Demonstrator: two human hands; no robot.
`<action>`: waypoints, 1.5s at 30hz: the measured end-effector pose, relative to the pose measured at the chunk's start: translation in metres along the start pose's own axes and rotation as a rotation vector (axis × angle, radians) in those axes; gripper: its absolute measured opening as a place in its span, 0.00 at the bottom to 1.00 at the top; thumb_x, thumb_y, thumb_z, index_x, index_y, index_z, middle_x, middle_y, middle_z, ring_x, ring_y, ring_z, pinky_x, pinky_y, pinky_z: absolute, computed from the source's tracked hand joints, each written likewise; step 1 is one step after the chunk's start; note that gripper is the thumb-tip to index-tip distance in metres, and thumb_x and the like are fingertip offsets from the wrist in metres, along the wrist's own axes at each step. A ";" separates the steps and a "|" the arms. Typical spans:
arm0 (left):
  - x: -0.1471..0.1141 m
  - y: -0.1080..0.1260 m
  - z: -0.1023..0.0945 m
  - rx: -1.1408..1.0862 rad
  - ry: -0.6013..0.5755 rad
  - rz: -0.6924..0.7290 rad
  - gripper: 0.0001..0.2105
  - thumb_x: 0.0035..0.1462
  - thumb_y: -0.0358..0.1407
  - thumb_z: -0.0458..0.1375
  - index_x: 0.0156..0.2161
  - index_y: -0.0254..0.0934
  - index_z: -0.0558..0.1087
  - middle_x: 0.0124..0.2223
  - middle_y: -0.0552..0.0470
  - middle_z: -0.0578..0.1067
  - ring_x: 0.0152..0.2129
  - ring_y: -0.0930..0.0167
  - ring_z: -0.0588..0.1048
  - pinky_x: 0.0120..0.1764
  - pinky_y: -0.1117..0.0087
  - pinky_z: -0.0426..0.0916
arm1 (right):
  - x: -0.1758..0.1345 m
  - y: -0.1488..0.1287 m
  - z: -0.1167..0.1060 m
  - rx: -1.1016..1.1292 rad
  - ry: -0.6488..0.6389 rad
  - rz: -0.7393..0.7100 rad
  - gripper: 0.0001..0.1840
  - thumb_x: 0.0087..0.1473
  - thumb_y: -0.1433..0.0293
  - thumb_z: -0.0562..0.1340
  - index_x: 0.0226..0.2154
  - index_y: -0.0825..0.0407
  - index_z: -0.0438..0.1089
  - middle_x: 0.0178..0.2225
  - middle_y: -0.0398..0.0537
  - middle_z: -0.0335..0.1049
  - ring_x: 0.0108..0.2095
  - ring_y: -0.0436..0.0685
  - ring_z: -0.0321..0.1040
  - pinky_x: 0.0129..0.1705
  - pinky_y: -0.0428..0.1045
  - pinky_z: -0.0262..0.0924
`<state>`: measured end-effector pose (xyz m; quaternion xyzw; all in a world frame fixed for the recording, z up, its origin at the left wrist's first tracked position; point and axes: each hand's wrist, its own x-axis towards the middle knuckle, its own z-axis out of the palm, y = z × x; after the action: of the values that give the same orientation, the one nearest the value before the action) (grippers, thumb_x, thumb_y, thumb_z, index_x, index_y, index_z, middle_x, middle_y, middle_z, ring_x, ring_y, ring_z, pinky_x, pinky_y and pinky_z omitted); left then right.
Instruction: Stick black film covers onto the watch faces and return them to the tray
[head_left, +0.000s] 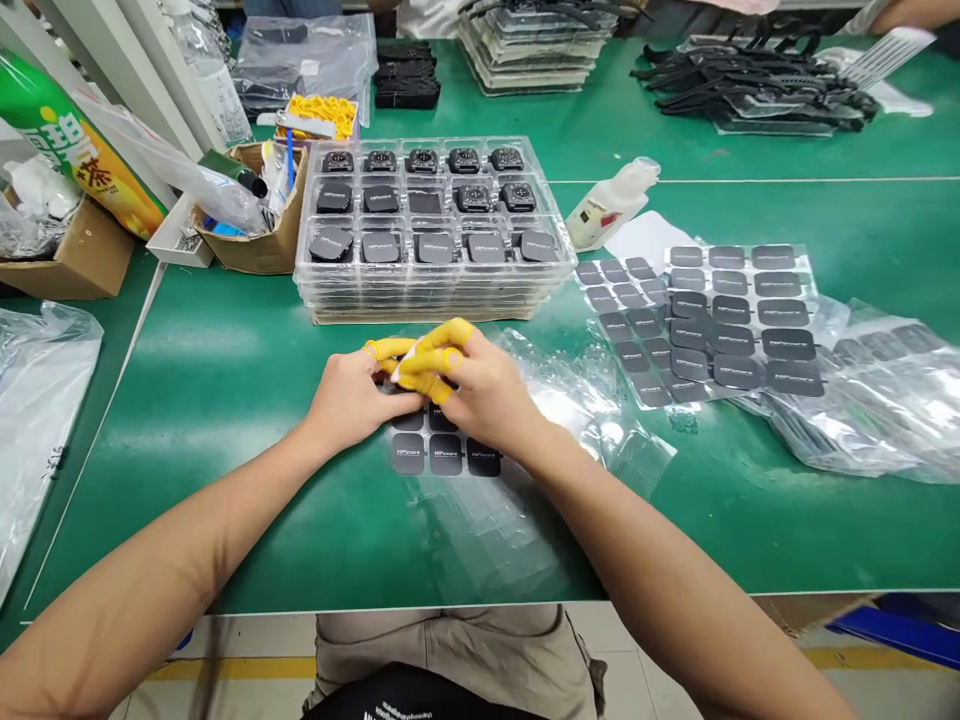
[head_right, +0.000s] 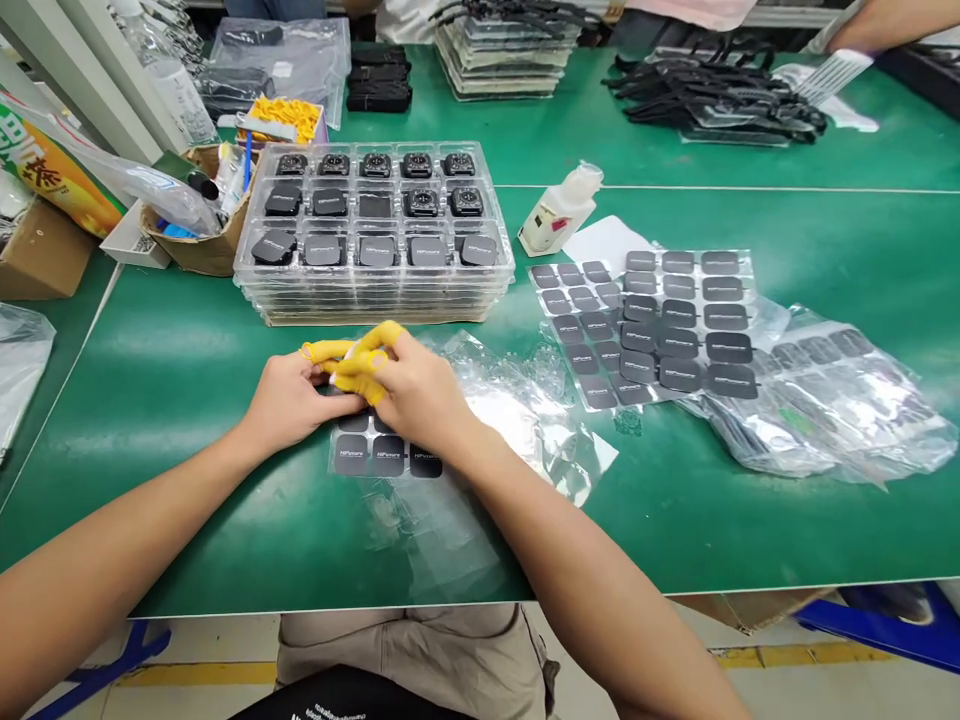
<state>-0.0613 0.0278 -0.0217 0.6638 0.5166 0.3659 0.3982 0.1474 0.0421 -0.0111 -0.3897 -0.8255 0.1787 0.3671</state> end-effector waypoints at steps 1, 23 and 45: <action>0.000 0.000 0.000 0.001 0.011 -0.008 0.23 0.46 0.39 0.73 0.50 0.40 0.83 0.39 0.53 0.85 0.35 0.65 0.83 0.43 0.65 0.78 | 0.000 0.001 0.005 -0.014 0.029 -0.006 0.07 0.65 0.68 0.65 0.42 0.43 0.81 0.44 0.49 0.77 0.42 0.57 0.74 0.43 0.52 0.69; 0.001 0.002 0.000 -0.138 0.070 -0.044 0.26 0.43 0.43 0.78 0.49 0.38 0.83 0.41 0.48 0.86 0.37 0.63 0.84 0.44 0.62 0.81 | -0.001 0.011 -0.013 -0.322 0.217 0.131 0.10 0.64 0.63 0.66 0.45 0.50 0.79 0.47 0.57 0.78 0.49 0.67 0.70 0.51 0.62 0.64; 0.003 0.005 0.000 -0.475 0.063 -0.097 0.32 0.39 0.40 0.80 0.51 0.35 0.80 0.46 0.46 0.86 0.44 0.60 0.85 0.53 0.57 0.81 | 0.002 0.026 -0.010 0.487 0.187 0.307 0.17 0.52 0.50 0.75 0.32 0.45 0.80 0.46 0.50 0.80 0.51 0.63 0.75 0.59 0.62 0.66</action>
<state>-0.0582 0.0304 -0.0167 0.5143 0.4594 0.4783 0.5437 0.1674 0.0599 -0.0189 -0.4252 -0.6523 0.3881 0.4931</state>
